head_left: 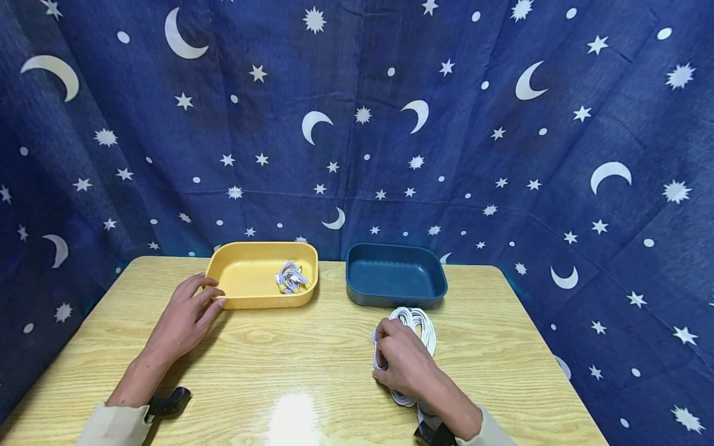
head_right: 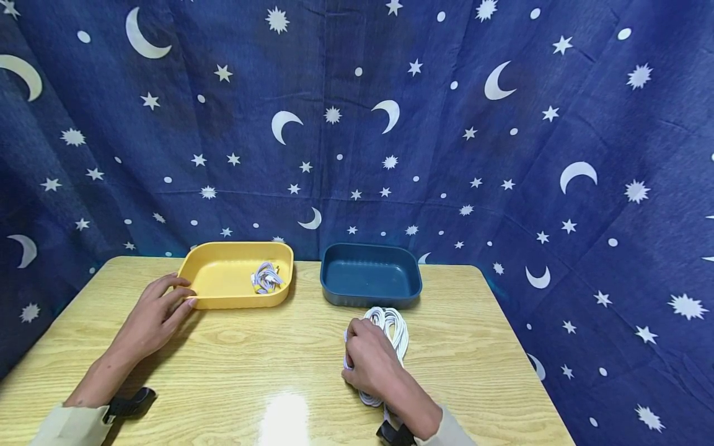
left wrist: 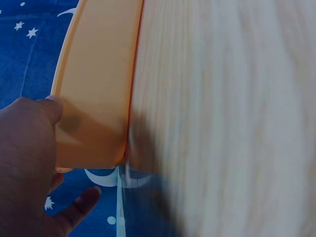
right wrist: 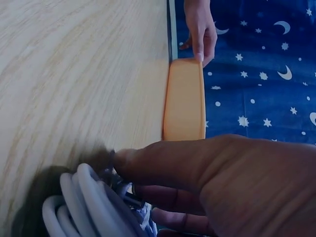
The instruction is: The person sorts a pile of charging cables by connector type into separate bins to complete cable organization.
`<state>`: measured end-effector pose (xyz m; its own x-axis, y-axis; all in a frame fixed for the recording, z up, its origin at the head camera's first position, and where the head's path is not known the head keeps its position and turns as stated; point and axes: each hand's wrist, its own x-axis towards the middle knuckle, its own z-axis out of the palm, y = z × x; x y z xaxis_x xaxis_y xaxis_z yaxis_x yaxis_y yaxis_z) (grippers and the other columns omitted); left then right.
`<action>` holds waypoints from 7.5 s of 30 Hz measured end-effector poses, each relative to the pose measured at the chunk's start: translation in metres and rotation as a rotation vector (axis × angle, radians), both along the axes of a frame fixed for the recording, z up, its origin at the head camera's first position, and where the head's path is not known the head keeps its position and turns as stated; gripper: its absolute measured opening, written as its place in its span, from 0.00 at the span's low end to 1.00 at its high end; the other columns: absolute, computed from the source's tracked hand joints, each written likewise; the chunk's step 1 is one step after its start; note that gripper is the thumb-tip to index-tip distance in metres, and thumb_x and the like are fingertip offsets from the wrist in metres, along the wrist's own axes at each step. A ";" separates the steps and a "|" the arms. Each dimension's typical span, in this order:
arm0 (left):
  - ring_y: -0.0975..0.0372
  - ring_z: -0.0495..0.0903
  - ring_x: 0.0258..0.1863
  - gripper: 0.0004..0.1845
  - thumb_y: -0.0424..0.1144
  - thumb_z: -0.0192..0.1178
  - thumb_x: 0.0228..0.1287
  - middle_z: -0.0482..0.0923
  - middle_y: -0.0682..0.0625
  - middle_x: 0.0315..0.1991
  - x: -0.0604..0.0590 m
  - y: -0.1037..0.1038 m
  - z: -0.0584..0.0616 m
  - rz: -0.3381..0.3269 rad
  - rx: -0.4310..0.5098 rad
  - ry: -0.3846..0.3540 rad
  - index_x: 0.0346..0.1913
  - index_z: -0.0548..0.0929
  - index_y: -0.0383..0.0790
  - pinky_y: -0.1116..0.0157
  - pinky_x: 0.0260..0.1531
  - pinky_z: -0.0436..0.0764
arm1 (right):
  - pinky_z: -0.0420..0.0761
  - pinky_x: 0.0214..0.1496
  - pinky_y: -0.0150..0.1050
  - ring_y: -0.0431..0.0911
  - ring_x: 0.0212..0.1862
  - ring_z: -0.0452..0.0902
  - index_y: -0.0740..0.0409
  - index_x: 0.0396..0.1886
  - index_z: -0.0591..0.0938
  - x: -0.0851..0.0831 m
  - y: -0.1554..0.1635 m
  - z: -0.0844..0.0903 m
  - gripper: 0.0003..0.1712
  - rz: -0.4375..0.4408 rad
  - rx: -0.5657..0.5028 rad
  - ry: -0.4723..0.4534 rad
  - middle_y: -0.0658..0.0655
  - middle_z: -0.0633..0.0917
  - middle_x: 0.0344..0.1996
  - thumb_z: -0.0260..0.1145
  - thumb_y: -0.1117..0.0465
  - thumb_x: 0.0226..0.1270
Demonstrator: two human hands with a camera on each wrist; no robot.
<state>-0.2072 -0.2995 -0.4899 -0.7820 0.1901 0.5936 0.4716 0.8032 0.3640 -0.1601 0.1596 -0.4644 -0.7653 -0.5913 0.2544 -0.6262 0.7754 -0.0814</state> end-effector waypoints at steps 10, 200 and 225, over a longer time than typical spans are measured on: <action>0.37 0.69 0.67 0.02 0.34 0.68 0.72 0.78 0.39 0.55 -0.001 -0.001 -0.002 0.000 -0.001 0.001 0.41 0.87 0.38 0.37 0.70 0.64 | 0.81 0.48 0.44 0.45 0.40 0.75 0.45 0.14 0.73 -0.001 -0.004 -0.003 0.19 -0.001 0.047 0.075 0.49 0.80 0.38 0.77 0.63 0.45; 0.37 0.67 0.69 0.03 0.35 0.67 0.74 0.79 0.40 0.55 -0.002 -0.001 -0.005 0.007 0.015 -0.026 0.42 0.87 0.39 0.36 0.72 0.62 | 0.81 0.50 0.45 0.48 0.41 0.80 0.59 0.43 0.89 -0.110 -0.137 0.018 0.12 -0.009 -0.368 0.124 0.55 0.88 0.40 0.73 0.58 0.65; 0.37 0.69 0.67 0.02 0.33 0.70 0.70 0.80 0.40 0.53 -0.002 -0.001 -0.003 -0.017 0.020 0.017 0.41 0.87 0.38 0.37 0.69 0.64 | 0.83 0.56 0.45 0.48 0.51 0.84 0.60 0.45 0.89 -0.055 -0.104 0.034 0.12 -0.038 -0.568 -0.001 0.53 0.89 0.43 0.74 0.60 0.65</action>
<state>-0.2088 -0.3010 -0.4924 -0.7684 0.1911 0.6108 0.4914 0.7876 0.3718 -0.2156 0.0555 -0.4303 -0.7836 -0.3339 0.5240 -0.5986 0.6317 -0.4927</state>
